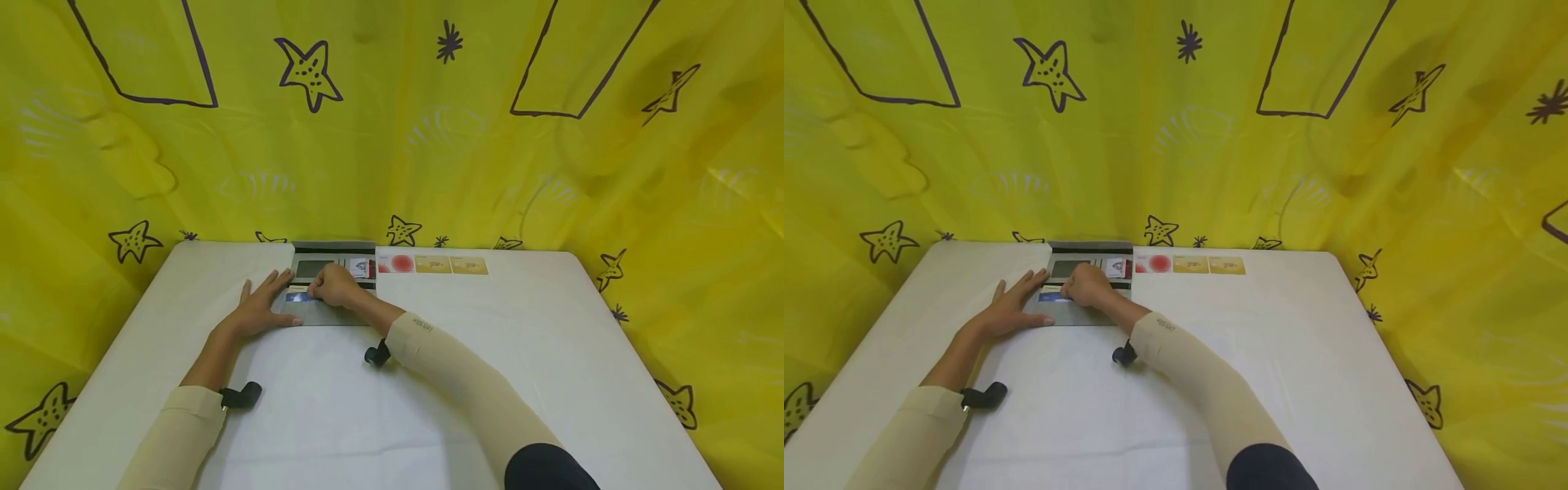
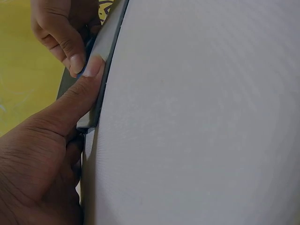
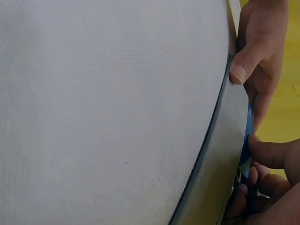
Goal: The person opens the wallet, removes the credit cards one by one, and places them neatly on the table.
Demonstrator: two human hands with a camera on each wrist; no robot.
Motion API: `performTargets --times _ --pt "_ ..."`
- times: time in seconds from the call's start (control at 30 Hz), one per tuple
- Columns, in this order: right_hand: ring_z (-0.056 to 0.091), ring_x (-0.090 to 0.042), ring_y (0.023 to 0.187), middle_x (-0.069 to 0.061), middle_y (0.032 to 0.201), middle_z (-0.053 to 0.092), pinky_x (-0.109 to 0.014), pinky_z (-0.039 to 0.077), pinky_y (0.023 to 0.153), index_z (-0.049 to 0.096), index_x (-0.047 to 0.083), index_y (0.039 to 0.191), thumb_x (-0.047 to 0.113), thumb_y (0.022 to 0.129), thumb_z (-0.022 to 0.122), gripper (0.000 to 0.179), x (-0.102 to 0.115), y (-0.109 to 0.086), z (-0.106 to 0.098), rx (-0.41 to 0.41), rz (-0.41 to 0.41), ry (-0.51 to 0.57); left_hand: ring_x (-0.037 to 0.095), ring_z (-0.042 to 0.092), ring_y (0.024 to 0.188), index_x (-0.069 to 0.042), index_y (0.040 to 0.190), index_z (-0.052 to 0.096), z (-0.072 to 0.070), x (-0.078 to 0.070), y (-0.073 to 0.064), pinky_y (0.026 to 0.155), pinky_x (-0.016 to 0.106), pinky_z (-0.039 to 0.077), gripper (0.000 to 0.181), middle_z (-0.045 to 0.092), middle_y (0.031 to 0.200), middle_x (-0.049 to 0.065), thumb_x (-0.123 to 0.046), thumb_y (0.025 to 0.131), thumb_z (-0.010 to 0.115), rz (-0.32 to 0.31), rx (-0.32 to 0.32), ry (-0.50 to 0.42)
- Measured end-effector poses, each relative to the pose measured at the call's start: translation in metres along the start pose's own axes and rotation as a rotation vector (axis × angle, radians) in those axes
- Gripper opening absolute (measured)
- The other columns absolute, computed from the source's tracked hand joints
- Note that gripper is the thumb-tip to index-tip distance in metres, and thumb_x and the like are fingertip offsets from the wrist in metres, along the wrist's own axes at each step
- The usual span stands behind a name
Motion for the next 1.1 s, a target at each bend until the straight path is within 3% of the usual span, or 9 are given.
performTargets --times 0.4,0.7,0.87,1.1 --pt "0.060 -0.013 0.083 -0.002 0.094 0.074 -0.024 0.048 0.071 0.082 0.004 0.098 0.014 0.102 0.071 0.015 0.003 0.002 -0.011 -0.064 -0.054 0.003 0.045 0.006 0.159 -0.003 0.166 0.026 0.002 -0.002 0.002 0.118 0.070 -0.015 0.105 0.019 0.172 0.022 -0.043 0.088 0.085 -0.015 0.014 0.001" --pt "0.060 -0.013 0.083 0.000 0.089 0.069 -0.025 0.051 0.076 0.077 0.009 0.099 0.015 0.103 0.071 0.010 -0.007 0.007 -0.027 -0.219 -0.072 0.082 0.046 0.006 0.158 -0.004 0.167 0.022 0.002 0.000 0.002 0.119 0.068 -0.017 0.109 0.018 0.171 0.025 -0.046 0.087 0.085 -0.054 0.028 0.013" --pt "0.064 -0.015 0.095 0.000 0.098 0.071 -0.026 0.053 0.088 0.076 0.009 0.106 0.016 0.098 0.078 0.011 -0.006 0.007 -0.026 -0.167 -0.134 0.034 0.047 0.005 0.158 -0.004 0.167 0.023 0.002 0.000 0.002 0.118 0.068 -0.017 0.108 0.018 0.171 0.024 -0.045 0.088 0.085 -0.046 0.031 0.009" --pt "0.060 -0.018 0.115 -0.004 0.122 0.070 -0.029 0.047 0.104 0.077 0.008 0.122 0.023 0.083 0.094 0.045 -0.008 0.007 -0.019 -0.055 -0.212 -0.056 0.047 0.005 0.158 -0.003 0.167 0.023 0.001 0.000 0.001 0.118 0.069 -0.017 0.108 0.018 0.171 0.024 -0.045 0.088 0.085 -0.041 0.030 0.004"
Point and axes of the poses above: each hand's wrist, its own y-axis towards the middle knuckle, its own z-axis out of the palm, x = y × z, the point moved 9 cm from there along y, towards the middle knuckle
